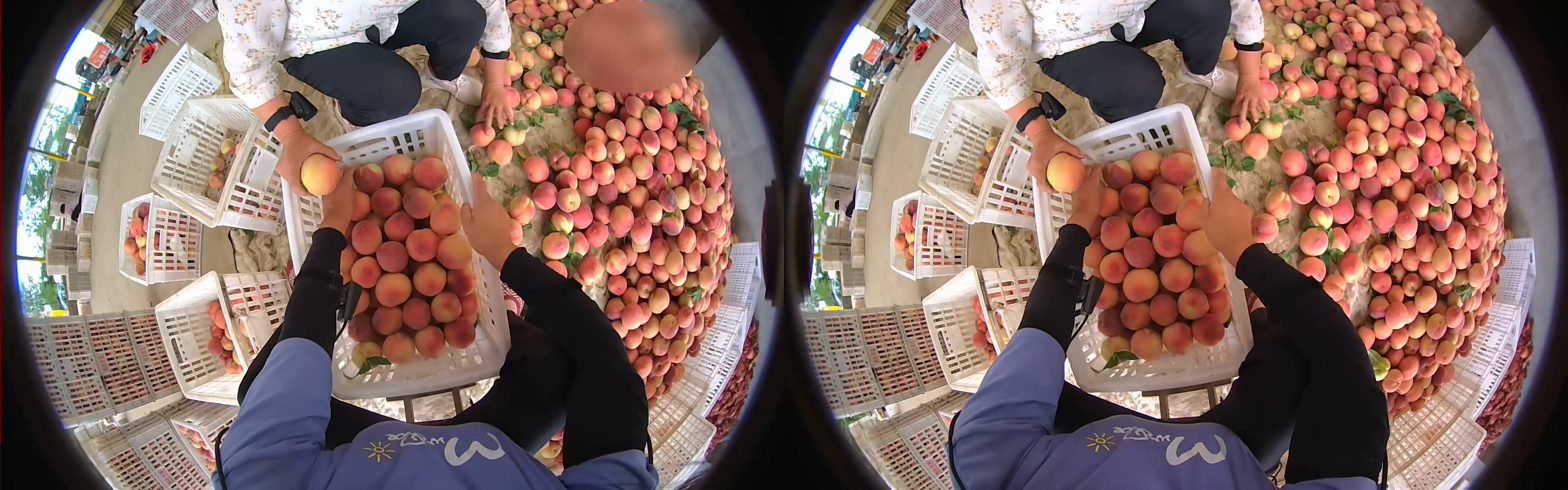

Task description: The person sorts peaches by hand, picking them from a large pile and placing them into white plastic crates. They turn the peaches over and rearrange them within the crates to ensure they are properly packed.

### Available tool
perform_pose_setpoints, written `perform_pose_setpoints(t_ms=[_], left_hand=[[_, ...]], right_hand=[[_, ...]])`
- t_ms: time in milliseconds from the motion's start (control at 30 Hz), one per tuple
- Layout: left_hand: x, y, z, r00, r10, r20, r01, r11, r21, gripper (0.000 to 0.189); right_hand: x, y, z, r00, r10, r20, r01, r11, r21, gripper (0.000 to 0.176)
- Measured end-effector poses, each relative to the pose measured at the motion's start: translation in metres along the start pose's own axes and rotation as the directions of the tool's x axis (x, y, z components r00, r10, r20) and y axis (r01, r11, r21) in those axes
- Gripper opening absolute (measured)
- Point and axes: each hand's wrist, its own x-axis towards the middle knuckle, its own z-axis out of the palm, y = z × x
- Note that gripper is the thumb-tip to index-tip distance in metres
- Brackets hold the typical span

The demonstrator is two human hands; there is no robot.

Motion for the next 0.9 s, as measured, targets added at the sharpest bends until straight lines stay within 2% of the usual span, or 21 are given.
perform_pose_setpoints(t_ms=[67, 100, 167, 200, 267, 300, 367, 400, 433, 467, 600, 700, 733, 800, 833, 900], left_hand=[[-0.011, 0.029, -0.027, 0.998, 0.042, -0.045, -0.051, 0.971, -0.232, 0.044], [-0.011, 0.041, -0.031, 0.998, 0.052, -0.040, -0.059, 0.971, -0.233, 0.044], [-0.019, 0.064, -0.033, 0.944, 0.211, -0.254, -0.255, 0.954, -0.155, 0.057], [-0.020, 0.078, -0.034, 0.947, 0.212, -0.241, -0.254, 0.954, -0.160, 0.057], [-0.014, 0.107, -0.035, 0.912, 0.338, -0.231, -0.387, 0.897, -0.214, 0.060], [-0.011, 0.118, -0.029, 0.916, 0.332, -0.226, -0.380, 0.898, -0.223, 0.060], [0.000, 0.135, -0.017, 0.902, 0.399, -0.166, -0.431, 0.804, -0.409, 0.062], [0.005, 0.140, -0.013, 0.903, 0.399, -0.160, -0.428, 0.800, -0.420, 0.062], [0.010, 0.145, -0.010, 0.908, 0.388, -0.158, -0.419, 0.845, -0.333, 0.062], [0.014, 0.149, -0.010, 0.913, 0.377, -0.154, -0.405, 0.882, -0.243, 0.061], [0.017, 0.150, -0.013, 0.920, 0.381, -0.094, -0.393, 0.891, -0.230, 0.061], [0.021, 0.151, -0.008, 0.894, 0.420, -0.156, -0.442, 0.883, -0.157, 0.060], [0.020, 0.150, -0.009, 0.893, 0.417, -0.167, -0.442, 0.883, -0.157, 0.060], [0.019, 0.151, -0.012, 0.909, 0.394, -0.134, -0.416, 0.866, -0.279, 0.060], [0.016, 0.157, -0.011, 0.906, 0.396, -0.146, -0.422, 0.862, -0.279, 0.060], [-0.007, 0.164, -0.002, 0.893, 0.267, -0.363, -0.369, 0.896, -0.248, 0.060]], right_hand=[[0.000, -0.002, -0.002, 0.999, 0.034, 0.002, -0.034, 0.999, -0.007, 0.060], [-0.001, -0.004, -0.004, 1.000, 0.022, -0.004, -0.022, 1.000, -0.004, 0.060], [-0.004, -0.004, -0.004, 1.000, 0.031, 0.000, -0.031, 1.000, 0.003, 0.060], [-0.004, -0.003, -0.003, 1.000, 0.017, -0.010, -0.017, 1.000, -0.004, 0.060], [-0.001, -0.004, -0.003, 1.000, 0.002, -0.009, -0.002, 1.000, -0.019, 0.060], [-0.001, -0.005, -0.004, 1.000, 0.025, 0.011, -0.025, 0.999, -0.023, 0.060], [0.001, -0.001, -0.002, 0.998, 0.059, 0.032, -0.058, 0.998, -0.035, 0.059], [0.001, 0.004, 0.003, 1.000, 0.008, -0.003, -0.008, 1.000, -0.016, 0.059], [0.001, 0.009, 0.006, 0.998, -0.040, -0.038, 0.040, 0.999, 0.003, 0.059], [0.001, 0.010, 0.006, 0.999, -0.025, -0.030, 0.025, 1.000, -0.001, 0.059], [0.001, 0.007, 0.007, 1.000, 0.003, -0.005, -0.004, 0.999, -0.051, 0.061], [0.003, 0.001, 0.003, 0.998, 0.066, 0.015, -0.064, 0.993, -0.102, 0.062], [0.002, 0.000, 0.001, 0.998, 0.058, 0.009, -0.057, 0.992, -0.109, 0.062], [0.002, 0.003, 0.003, 0.999, 0.038, 0.003, -0.037, 0.996, -0.078, 0.061], [0.002, 0.003, 0.002, 1.000, 0.006, -0.019, -0.007, 0.999, -0.052, 0.059], [0.003, 0.007, 0.001, 1.000, -0.001, -0.023, -0.001, 0.997, -0.072, 0.058]])
